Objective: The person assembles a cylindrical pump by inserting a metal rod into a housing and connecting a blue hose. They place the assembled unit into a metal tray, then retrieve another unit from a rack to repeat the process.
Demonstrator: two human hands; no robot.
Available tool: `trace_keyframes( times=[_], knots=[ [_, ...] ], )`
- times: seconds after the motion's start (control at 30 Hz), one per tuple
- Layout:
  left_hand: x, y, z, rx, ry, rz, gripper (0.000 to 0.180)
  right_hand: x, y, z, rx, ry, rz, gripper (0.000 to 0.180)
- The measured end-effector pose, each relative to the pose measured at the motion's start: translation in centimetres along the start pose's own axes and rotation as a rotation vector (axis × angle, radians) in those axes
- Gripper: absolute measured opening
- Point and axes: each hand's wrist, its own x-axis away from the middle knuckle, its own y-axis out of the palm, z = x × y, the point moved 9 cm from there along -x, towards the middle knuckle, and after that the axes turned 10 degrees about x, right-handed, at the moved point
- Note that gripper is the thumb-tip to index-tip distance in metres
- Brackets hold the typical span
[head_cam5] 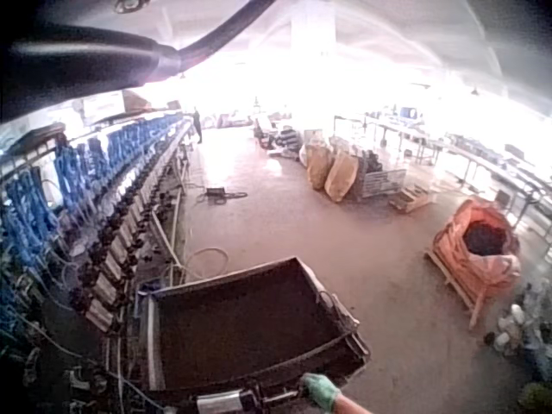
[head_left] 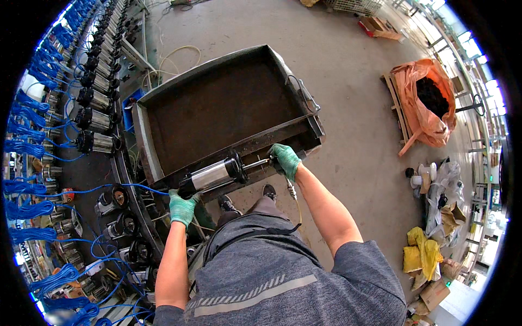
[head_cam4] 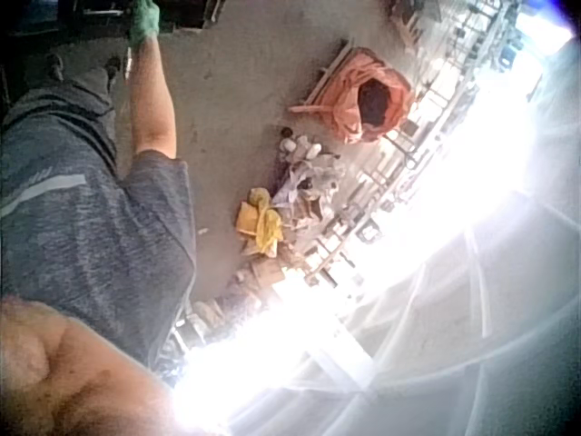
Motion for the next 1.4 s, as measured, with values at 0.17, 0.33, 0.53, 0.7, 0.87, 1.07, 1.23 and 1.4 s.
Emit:
trace_keyframes(
  times=[0.17,0.33,0.53,0.7,0.87,1.07,1.23,1.4],
  knots=[
    [0.3,-0.3,1.0,-0.056,-0.002,0.003,0.091,-0.3,0.7,1.0,-0.066,0.078,0.003,0.022],
    [0.5,-0.6,2.8,-0.063,-0.054,-0.015,0.085,-1.5,0.6,1.9,-0.068,0.124,0.048,0.023],
    [0.8,-0.8,2.6,-0.079,-0.036,-0.001,0.084,-1.2,1.0,1.6,-0.039,0.151,0.093,0.024],
    [0.9,-0.7,3.8,-0.112,-0.049,-0.019,0.084,-1.1,0.8,1.7,-0.048,0.144,0.115,0.025],
    [0.4,-0.3,1.8,-0.019,-0.004,-0.027,0.081,-1.4,1.1,2.2,-0.062,0.151,0.069,0.016],
    [0.6,0.1,1.8,0.051,0.019,-0.007,0.079,0.0,-2.1,0.5,0.096,-0.054,-0.077,0.024],
    [1.0,-0.2,3.3,-0.047,0.036,0.037,0.081,-0.3,-14.5,-2.1,0.836,-0.219,0.374,0.029],
    [0.2,0.5,-0.2,0.031,0.024,-0.003,0.077,-2.4,-18.7,-5.0,1.333,0.096,0.513,0.035]
  ],
)
